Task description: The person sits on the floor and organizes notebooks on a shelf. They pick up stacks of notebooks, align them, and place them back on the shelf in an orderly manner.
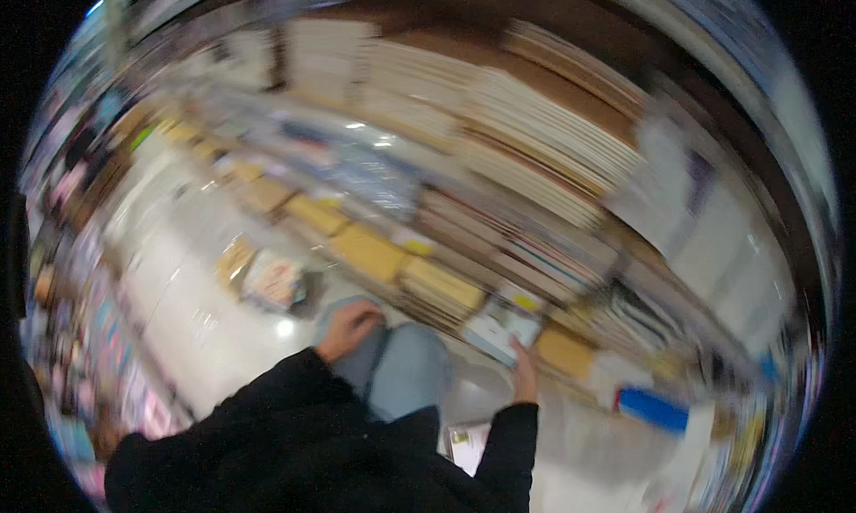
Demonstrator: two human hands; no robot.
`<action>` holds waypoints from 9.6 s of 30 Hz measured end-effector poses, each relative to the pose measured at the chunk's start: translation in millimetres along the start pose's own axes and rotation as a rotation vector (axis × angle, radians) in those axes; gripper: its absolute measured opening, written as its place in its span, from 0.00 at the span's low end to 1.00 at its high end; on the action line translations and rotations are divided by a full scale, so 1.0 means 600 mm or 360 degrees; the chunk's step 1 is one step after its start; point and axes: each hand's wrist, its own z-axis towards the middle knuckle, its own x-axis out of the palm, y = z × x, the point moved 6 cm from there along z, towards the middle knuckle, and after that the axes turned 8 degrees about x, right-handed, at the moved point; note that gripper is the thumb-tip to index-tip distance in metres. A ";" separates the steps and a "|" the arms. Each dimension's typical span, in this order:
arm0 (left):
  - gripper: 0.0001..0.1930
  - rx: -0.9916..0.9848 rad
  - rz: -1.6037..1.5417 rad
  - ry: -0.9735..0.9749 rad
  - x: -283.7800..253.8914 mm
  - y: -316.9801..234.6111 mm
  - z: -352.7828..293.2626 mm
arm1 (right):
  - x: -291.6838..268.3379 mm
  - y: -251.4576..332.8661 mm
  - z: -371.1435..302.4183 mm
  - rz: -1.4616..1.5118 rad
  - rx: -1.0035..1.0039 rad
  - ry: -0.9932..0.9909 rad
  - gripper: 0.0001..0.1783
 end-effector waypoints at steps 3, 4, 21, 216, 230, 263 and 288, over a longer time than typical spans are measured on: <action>0.07 -0.0002 0.0005 0.0006 0.012 0.004 0.007 | -0.015 0.031 0.022 -0.1241 -0.0159 -0.0630 0.47; 0.07 -0.0025 -0.0061 0.0000 0.013 0.003 0.008 | -0.004 0.025 0.022 -0.1296 -0.0160 -0.0605 0.47; 0.04 0.0077 -0.0153 -0.0025 -0.007 0.000 -0.001 | -0.065 -0.068 0.010 -0.0644 0.0070 -0.0879 0.39; 0.14 -0.0051 -0.0005 0.0221 -0.017 -0.005 0.038 | 0.112 0.456 -0.316 -0.1105 -0.2037 -0.1206 0.15; 0.10 -0.0358 -0.0407 0.0416 0.038 -0.046 0.037 | -0.009 -0.045 0.013 0.0217 0.0318 -0.0520 0.26; 0.34 0.1091 -0.0597 0.0052 0.127 -0.519 0.467 | 0.129 0.560 -0.403 -0.0583 -0.2020 -0.0759 0.16; 0.28 0.1237 0.0924 -0.0024 0.071 -0.443 0.566 | 0.284 0.923 -0.243 -0.3076 -0.1594 -0.1210 0.59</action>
